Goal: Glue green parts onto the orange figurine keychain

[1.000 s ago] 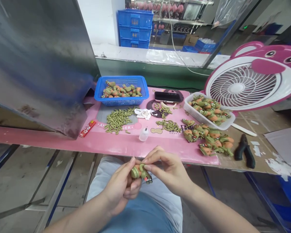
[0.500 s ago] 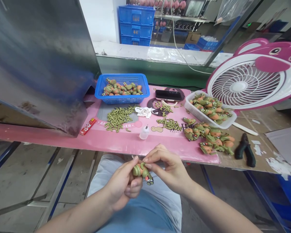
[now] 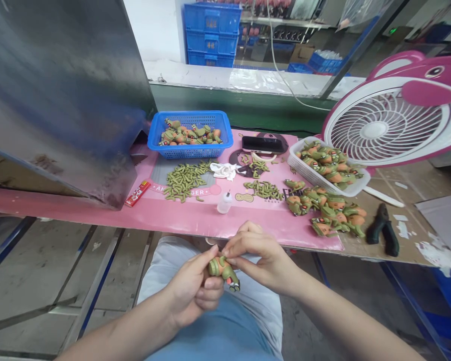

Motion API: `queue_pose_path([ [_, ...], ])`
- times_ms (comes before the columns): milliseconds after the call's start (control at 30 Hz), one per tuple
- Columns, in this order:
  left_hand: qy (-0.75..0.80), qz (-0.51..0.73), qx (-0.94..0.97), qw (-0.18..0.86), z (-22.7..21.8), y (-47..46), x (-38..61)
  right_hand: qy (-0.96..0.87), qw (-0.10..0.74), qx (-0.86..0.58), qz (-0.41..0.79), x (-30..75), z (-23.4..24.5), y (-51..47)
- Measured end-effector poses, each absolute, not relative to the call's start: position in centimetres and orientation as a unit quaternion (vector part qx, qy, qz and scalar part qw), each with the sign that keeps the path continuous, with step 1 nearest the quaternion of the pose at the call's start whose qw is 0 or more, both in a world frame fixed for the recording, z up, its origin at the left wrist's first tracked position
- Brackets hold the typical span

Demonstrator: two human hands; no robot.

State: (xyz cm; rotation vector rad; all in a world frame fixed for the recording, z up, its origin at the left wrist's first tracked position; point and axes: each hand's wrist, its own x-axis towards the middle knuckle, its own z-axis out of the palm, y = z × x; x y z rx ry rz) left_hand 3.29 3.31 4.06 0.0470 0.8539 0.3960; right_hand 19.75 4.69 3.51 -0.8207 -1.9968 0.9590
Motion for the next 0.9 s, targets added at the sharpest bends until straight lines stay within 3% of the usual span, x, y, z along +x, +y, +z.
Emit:
queue_pose_path([
  [467, 0.439, 0.209, 0.111, 0.867, 4.3, 3.0, 3.4, -0.778, 0.324, -0.291, 0.453, 19.1, 4.5, 6.0],
  [800, 0.423, 0.222, 0.112, 0.871, 3.9, 3.1, 3.1, -0.802, 0.301, -0.296, 0.423, 19.0, 4.7, 5.9],
  [900, 0.4, 0.236, 0.119, 0.878, 4.0, 3.2, 2.7, -0.782, 0.344, -0.328, 0.403, 19.4, 4.9, 5.8],
])
